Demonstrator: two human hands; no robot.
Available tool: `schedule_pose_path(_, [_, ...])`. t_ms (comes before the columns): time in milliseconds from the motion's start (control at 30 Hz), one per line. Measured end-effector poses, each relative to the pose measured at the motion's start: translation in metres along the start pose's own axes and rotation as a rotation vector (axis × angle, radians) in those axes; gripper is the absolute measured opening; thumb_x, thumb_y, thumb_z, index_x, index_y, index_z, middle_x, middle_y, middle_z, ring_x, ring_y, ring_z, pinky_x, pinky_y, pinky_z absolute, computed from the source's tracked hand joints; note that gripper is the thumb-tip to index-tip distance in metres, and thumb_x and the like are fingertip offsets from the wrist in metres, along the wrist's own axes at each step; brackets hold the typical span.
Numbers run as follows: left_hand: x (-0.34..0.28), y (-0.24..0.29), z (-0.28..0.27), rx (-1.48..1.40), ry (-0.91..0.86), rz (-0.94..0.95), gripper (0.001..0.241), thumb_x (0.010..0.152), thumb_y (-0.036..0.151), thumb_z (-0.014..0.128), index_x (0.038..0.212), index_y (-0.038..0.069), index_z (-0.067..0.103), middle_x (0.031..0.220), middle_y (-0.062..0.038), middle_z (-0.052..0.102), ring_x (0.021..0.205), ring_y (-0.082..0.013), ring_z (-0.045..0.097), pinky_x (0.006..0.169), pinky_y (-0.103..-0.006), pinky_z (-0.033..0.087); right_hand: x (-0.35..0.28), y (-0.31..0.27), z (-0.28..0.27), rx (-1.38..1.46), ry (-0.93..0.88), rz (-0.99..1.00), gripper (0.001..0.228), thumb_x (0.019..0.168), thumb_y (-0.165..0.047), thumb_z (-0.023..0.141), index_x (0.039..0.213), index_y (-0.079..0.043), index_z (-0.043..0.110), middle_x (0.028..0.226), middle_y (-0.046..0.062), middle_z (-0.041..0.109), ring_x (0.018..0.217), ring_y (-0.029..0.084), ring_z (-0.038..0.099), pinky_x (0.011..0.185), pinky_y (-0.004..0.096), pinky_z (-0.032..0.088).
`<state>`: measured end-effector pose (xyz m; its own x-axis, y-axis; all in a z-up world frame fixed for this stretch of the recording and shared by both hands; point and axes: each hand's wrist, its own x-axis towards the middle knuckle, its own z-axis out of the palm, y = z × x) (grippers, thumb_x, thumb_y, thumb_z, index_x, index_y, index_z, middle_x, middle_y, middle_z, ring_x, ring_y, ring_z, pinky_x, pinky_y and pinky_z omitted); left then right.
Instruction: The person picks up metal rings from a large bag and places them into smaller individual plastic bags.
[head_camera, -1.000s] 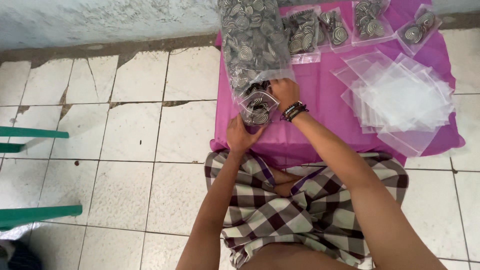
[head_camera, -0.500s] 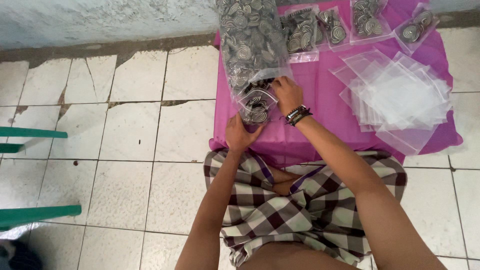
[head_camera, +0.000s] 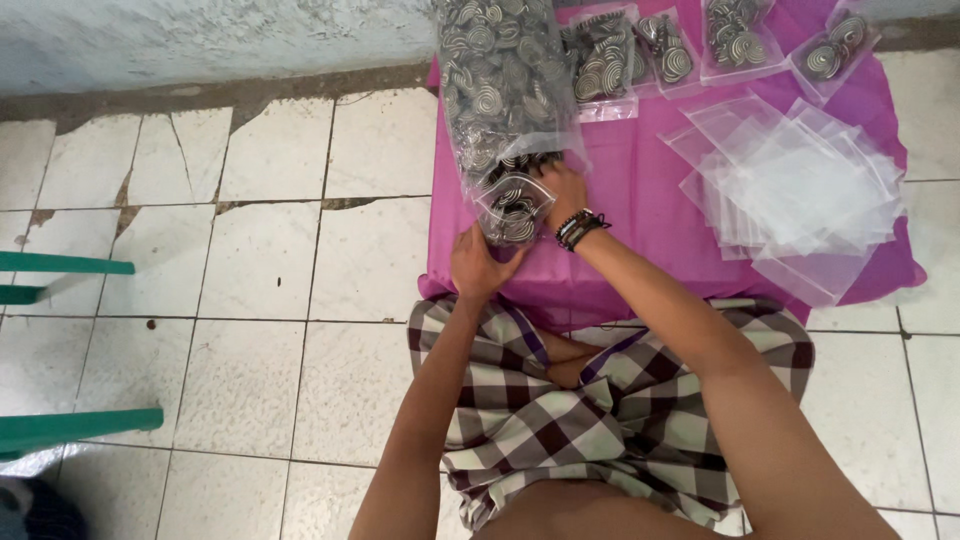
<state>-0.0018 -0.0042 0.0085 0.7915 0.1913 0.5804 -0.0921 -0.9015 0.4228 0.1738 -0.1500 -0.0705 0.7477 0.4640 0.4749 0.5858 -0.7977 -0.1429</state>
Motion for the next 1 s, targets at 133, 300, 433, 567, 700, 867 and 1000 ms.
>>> schedule_pose_path(133, [0.0,-0.002,0.0,-0.006,-0.003,0.006,0.077,0.061,0.067,0.086,0.099,0.005,0.061,0.085,-0.014,0.07,0.082,-0.0322,0.073,0.08,-0.0396,0.059,0.015,-0.002,0.018,-0.021,-0.074,0.079,0.035,0.093,-0.029,0.067,0.062,-0.013,0.071,0.054,0.01,0.067,0.054,0.035,0.07,0.047,0.044,0.049])
schedule_pose_path(300, [0.001,-0.001,0.0,-0.014,-0.001,-0.002,0.076,0.058,0.066,0.088,0.097,0.007,0.06,0.083,-0.014,0.069,0.081,-0.0323,0.072,0.082,-0.0396,0.059,0.032,-0.006,0.0,0.013,-0.001,0.032,0.048,0.092,-0.038,0.069,0.05,-0.017,0.059,0.043,0.002,0.057,0.043,0.027,0.06,0.042,0.032,0.04])
schedule_pose_path(433, [0.002,0.003,-0.004,-0.015,0.014,0.004,0.074,0.061,0.067,0.087,0.095,0.008,0.059,0.082,-0.013,0.068,0.08,-0.0315,0.072,0.08,-0.0389,0.059,0.025,-0.01,-0.017,-0.069,0.029,-0.001,0.04,0.087,-0.035,0.071,0.053,-0.017,0.062,0.046,0.003,0.057,0.047,0.026,0.06,0.041,0.033,0.041])
schedule_pose_path(567, [0.003,0.002,-0.006,-0.034,0.016,0.006,0.074,0.06,0.066,0.088,0.095,0.007,0.058,0.082,-0.014,0.067,0.08,-0.0324,0.072,0.08,-0.0398,0.059,0.024,-0.015,-0.028,-0.186,0.078,-0.049,0.027,0.08,-0.03,0.073,0.058,-0.017,0.067,0.05,0.003,0.057,0.055,0.024,0.061,0.04,0.035,0.042])
schedule_pose_path(700, [0.001,0.0,-0.006,-0.049,-0.004,0.007,0.072,0.06,0.063,0.089,0.093,0.007,0.058,0.081,-0.014,0.067,0.08,-0.0336,0.072,0.08,-0.0407,0.058,0.027,0.001,-0.034,-0.219,0.042,-0.095,0.029,0.078,-0.025,0.072,0.05,-0.024,0.062,0.045,-0.001,0.055,0.042,0.02,0.059,0.036,0.034,0.04])
schedule_pose_path(867, [-0.002,-0.007,0.006,-0.049,0.02,0.013,0.073,0.061,0.065,0.087,0.094,0.007,0.058,0.081,-0.014,0.067,0.079,-0.0334,0.071,0.079,-0.0406,0.058,0.033,0.008,-0.014,-0.251,-0.058,-0.058,0.017,0.07,-0.026,0.069,0.056,-0.017,0.071,0.047,0.005,0.055,0.044,0.027,0.06,0.039,0.04,0.047])
schedule_pose_path(1000, [-0.003,-0.008,0.007,-0.048,0.026,0.025,0.075,0.061,0.066,0.087,0.096,0.006,0.06,0.08,-0.015,0.067,0.078,-0.0337,0.071,0.078,-0.0408,0.058,0.031,-0.022,-0.048,-0.129,0.138,0.098,0.028,0.073,-0.019,0.071,0.049,-0.011,0.058,0.04,0.005,0.047,0.037,0.027,0.055,0.037,0.031,0.042])
